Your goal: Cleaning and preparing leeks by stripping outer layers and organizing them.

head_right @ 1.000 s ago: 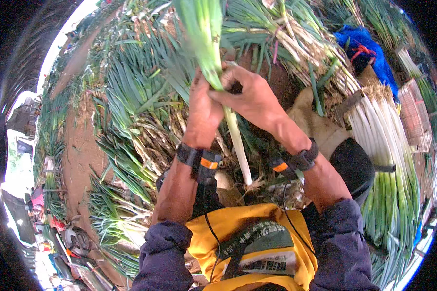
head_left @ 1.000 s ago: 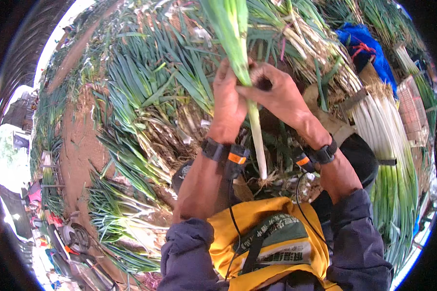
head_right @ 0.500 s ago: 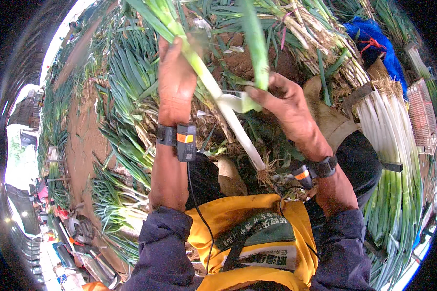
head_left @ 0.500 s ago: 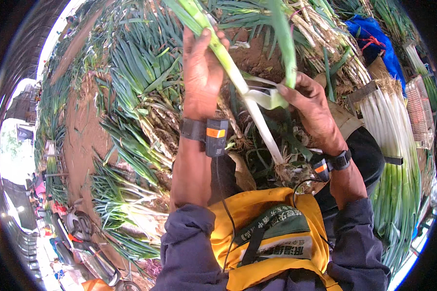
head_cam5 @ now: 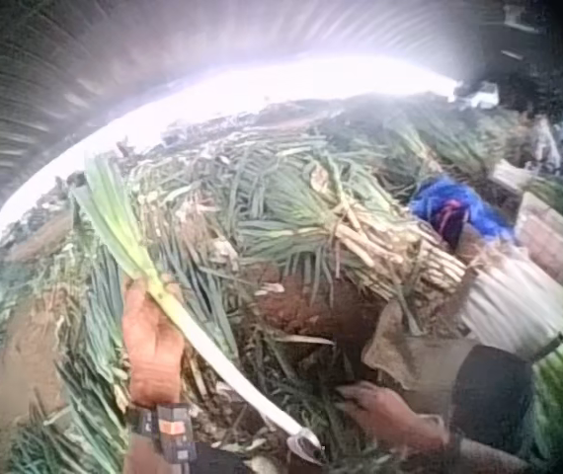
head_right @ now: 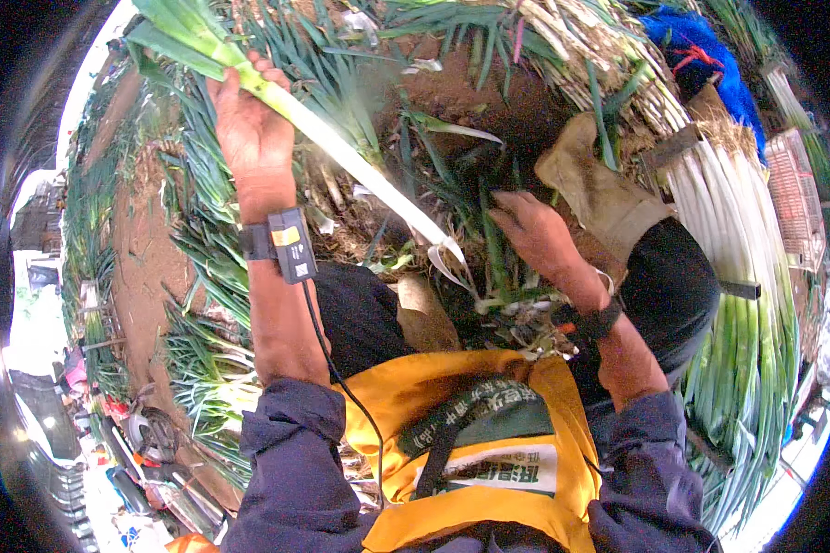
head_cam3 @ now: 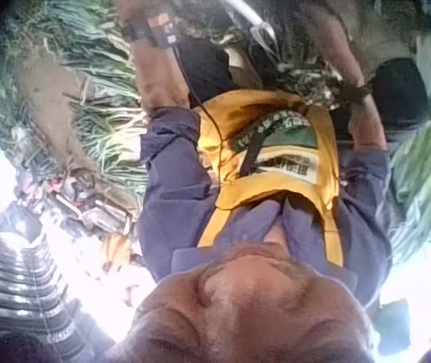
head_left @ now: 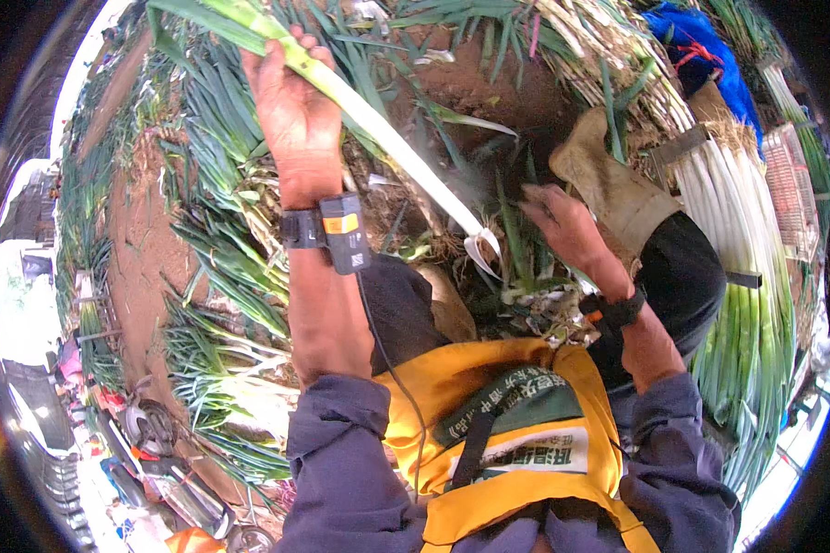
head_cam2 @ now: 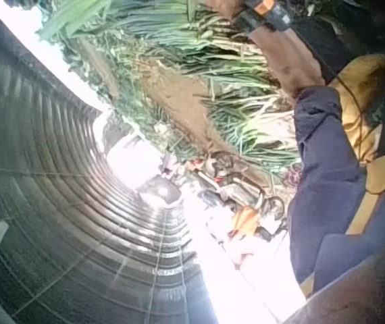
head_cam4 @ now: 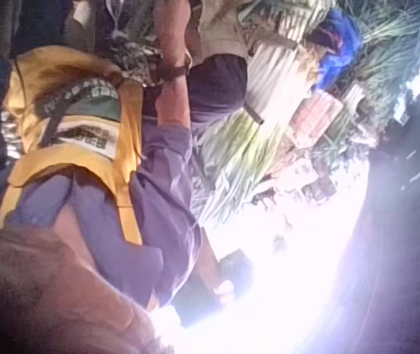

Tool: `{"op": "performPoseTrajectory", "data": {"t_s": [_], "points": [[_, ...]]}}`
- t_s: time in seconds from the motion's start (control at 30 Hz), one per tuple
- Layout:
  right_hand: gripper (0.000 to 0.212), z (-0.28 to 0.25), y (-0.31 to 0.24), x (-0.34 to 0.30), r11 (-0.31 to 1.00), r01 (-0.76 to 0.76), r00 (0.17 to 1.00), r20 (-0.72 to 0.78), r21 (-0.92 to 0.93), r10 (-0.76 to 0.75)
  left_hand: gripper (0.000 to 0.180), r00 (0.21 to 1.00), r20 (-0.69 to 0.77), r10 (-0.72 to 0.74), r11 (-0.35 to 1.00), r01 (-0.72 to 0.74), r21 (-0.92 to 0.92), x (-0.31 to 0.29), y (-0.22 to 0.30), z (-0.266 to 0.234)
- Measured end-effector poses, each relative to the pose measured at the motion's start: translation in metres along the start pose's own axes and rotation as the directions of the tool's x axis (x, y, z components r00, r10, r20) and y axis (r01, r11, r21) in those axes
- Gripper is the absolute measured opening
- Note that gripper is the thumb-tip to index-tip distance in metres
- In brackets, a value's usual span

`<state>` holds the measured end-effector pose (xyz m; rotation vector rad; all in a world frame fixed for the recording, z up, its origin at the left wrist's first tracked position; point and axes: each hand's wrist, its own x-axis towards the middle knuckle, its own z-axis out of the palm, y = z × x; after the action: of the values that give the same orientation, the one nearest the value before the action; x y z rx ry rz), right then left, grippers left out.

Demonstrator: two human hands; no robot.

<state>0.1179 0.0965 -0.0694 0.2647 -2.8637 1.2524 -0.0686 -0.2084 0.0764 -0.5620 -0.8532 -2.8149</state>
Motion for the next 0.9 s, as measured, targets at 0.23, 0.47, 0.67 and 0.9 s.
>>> {"op": "performPoseTrajectory", "data": {"t_s": [0.23,0.47,0.67,0.9], "points": [[0.091,0.013,-0.045,-0.010,0.592,-0.415,0.902,0.399,0.691,0.167,0.042,0.976,-0.213,-0.056,0.988,0.024,-0.152,0.012,0.017,-0.029],[0.070,0.014,-0.046,-0.004,0.901,-0.202,0.974,-0.015,0.384,0.225,0.021,0.929,-0.299,0.219,0.965,-0.160,0.209,0.002,0.016,-0.029],[0.057,-0.015,-0.054,0.001,0.825,-0.364,0.927,0.259,0.432,0.273,0.029,0.976,-0.209,-0.054,0.997,0.042,-0.061,0.006,0.029,-0.039],[0.035,-0.016,-0.050,0.002,0.879,-0.181,0.964,0.258,0.442,0.069,0.032,0.972,-0.155,-0.177,0.959,0.134,-0.251,0.010,0.024,-0.034]]}}
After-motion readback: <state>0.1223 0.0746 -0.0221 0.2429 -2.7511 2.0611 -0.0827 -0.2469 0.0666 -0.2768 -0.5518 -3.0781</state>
